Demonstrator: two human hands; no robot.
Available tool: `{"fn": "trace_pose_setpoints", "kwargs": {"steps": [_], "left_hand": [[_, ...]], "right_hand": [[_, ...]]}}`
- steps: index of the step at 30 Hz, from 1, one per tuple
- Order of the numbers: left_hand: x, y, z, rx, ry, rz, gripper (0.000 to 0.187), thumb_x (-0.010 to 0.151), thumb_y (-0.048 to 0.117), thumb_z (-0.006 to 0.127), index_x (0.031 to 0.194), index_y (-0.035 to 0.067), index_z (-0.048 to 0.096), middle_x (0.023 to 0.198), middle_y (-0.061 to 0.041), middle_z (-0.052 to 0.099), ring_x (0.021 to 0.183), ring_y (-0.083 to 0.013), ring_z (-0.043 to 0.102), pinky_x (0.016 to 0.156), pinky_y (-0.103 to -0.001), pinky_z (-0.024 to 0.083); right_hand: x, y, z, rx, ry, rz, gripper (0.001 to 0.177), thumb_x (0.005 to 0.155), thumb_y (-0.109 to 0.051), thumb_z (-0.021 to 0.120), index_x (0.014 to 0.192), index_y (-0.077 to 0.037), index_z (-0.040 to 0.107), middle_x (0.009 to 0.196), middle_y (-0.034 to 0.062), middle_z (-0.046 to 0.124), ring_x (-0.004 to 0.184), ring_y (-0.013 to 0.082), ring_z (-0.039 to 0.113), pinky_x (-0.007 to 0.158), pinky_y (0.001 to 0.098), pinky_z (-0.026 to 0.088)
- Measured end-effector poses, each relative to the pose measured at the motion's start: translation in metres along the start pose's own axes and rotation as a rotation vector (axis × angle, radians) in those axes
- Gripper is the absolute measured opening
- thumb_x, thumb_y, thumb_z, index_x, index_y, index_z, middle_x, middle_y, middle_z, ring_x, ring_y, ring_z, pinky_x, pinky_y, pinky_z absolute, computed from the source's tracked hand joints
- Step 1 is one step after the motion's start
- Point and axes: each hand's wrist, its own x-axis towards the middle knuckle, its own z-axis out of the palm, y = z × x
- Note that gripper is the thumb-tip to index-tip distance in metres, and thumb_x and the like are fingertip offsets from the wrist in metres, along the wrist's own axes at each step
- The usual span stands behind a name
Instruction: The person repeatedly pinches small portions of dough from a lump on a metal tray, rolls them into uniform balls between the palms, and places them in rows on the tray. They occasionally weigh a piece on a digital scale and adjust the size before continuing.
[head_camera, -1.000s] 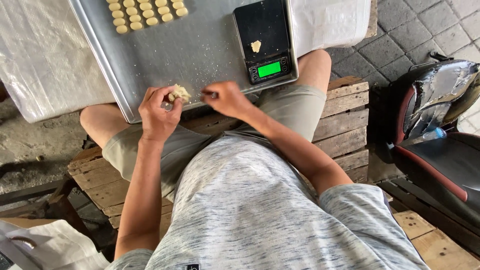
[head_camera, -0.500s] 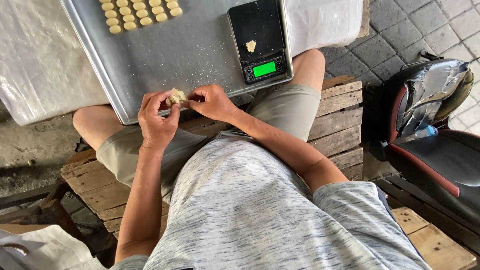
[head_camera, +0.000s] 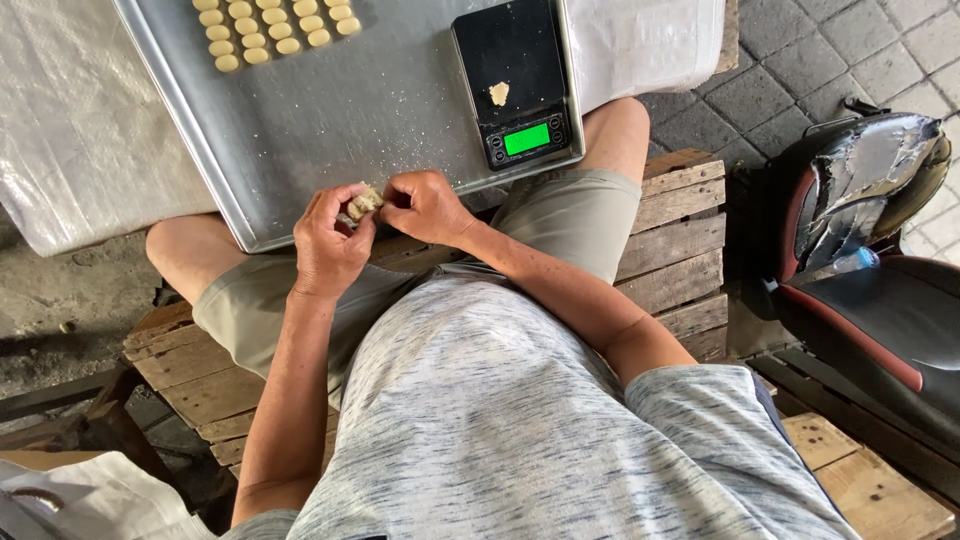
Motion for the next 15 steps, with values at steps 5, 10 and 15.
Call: {"fn": "trace_pose_setpoints", "kwargs": {"steps": [5, 10, 15], "left_hand": [[0.002, 0.001, 0.001, -0.003, 0.008, 0.018, 0.03, 0.078, -0.003, 0.083, 0.107, 0.001, 0.076, 0.088, -0.016, 0.068, 0.079, -0.033, 0.071, 0.058, -0.039, 0.056], [0.005, -0.035, -0.015, 0.119, 0.065, 0.086, 0.029, 0.081, -0.005, 0.084, 0.108, -0.002, 0.075, 0.092, -0.018, 0.068, 0.081, -0.0377, 0.071, 0.063, -0.04, 0.057], [-0.004, -0.063, -0.02, 0.186, 0.12, 0.054, 0.034, 0.078, -0.002, 0.087, 0.11, 0.002, 0.076, 0.096, -0.013, 0.068, 0.081, -0.0338, 0.072, 0.066, -0.035, 0.06]], "right_hand": [[-0.005, -0.004, -0.006, -0.03, 0.019, -0.106, 0.007, 0.078, -0.008, 0.074, 0.071, -0.011, 0.074, 0.056, 0.0052, 0.064, 0.05, 0.015, 0.06, 0.05, 0.0319, 0.047], [-0.016, -0.017, -0.036, -0.066, 0.057, -0.232, 0.005, 0.085, -0.004, 0.075, 0.081, -0.006, 0.076, 0.066, 0.0126, 0.071, 0.061, 0.0239, 0.068, 0.058, 0.0354, 0.053], [-0.01, -0.03, -0.097, -0.25, 0.05, -0.211, 0.01, 0.092, -0.007, 0.07, 0.097, -0.003, 0.077, 0.085, 0.0215, 0.075, 0.081, 0.0418, 0.072, 0.074, 0.047, 0.057]]}}
